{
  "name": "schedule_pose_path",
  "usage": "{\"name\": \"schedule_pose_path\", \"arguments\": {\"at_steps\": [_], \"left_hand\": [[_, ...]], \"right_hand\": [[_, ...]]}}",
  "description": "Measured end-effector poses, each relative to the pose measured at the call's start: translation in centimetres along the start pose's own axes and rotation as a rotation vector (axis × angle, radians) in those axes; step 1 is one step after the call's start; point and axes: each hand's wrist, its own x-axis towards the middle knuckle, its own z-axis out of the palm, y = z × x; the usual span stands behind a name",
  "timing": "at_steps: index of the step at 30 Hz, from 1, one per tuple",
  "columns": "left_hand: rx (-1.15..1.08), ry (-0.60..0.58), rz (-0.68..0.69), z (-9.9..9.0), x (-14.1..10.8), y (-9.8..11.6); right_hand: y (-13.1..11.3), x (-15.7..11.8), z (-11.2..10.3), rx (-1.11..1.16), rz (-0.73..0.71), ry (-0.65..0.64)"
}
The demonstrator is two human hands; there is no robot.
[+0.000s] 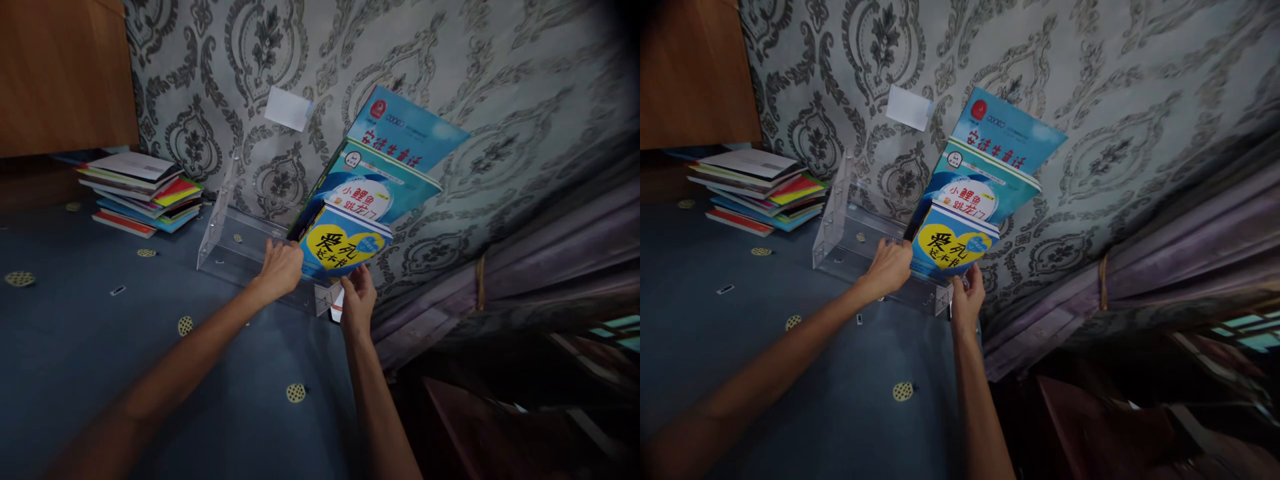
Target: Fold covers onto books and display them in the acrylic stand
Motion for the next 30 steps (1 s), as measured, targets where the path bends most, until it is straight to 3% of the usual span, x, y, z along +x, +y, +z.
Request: {"name": "schedule_pose_path", "arguments": {"at_steps": [11,17,24,30], "left_hand": [[-0.081,0.019,0.016,-0.3,0.0,-0.2],[-0.219,0.104,0.040,-0.8,0.4,-0.1],[-0.544,0.285,0.202,0.7,1.4,-1.0],[-0.578,0.278,0.197,1.2,1.9,-1.4]], "right_hand": [[-0.1,0.2,0.0,-0.037,-0.031,-0.014],[-1.2,1.1,0.0,-0.113,-0.128,0.099],[-3.8,1.7,1.6,0.086,-0.202,0.024],[-3.6,1.4,2.0,0.059,-0.176,0.060]]}}
